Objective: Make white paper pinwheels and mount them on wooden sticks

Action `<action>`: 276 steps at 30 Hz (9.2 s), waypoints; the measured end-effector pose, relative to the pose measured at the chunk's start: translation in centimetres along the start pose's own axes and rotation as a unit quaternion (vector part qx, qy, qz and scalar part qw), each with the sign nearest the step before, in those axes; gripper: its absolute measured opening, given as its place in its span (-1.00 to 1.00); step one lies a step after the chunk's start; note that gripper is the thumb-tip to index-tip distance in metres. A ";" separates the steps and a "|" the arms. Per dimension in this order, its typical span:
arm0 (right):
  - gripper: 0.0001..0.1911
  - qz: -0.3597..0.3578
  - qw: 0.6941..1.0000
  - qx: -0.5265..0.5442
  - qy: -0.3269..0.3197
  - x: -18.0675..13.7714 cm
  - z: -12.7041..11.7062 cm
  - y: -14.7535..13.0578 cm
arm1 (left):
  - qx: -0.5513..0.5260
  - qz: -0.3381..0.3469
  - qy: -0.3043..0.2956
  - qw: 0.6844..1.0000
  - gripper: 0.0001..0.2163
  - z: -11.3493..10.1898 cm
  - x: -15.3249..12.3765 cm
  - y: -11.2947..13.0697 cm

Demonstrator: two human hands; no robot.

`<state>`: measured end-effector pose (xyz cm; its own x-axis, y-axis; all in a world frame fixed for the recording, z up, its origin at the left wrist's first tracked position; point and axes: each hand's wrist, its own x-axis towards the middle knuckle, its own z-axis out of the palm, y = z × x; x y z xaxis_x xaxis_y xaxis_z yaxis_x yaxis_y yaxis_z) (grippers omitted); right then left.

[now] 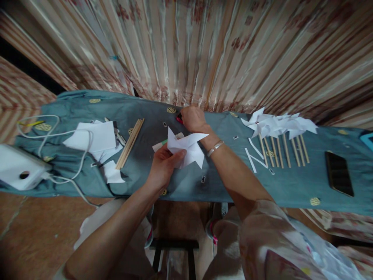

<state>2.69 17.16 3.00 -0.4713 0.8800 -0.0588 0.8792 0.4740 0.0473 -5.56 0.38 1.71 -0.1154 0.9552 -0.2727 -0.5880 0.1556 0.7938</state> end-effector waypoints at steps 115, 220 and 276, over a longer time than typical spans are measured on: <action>-0.86 0.099 0.896 0.400 0.164 -20.4 7.9 3.0 | 0.084 0.088 -0.008 0.993 -0.82 1.4 2.2 -2.6; -0.91 0.047 0.825 0.515 0.229 -21.4 2.5 3.5 | 0.137 0.051 -0.140 0.979 -0.75 3.0 0.4 -4.1; -0.91 0.040 0.777 0.587 0.223 -21.1 3.2 3.9 | 0.166 0.069 -0.172 0.969 -0.70 2.7 0.7 -4.2</action>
<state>16.29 0.33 1.20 -0.1593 0.9519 0.2619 0.2403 0.2947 -0.9249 -1.05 1.03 -0.34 0.1314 0.9913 0.0008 -0.2888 0.0376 0.9566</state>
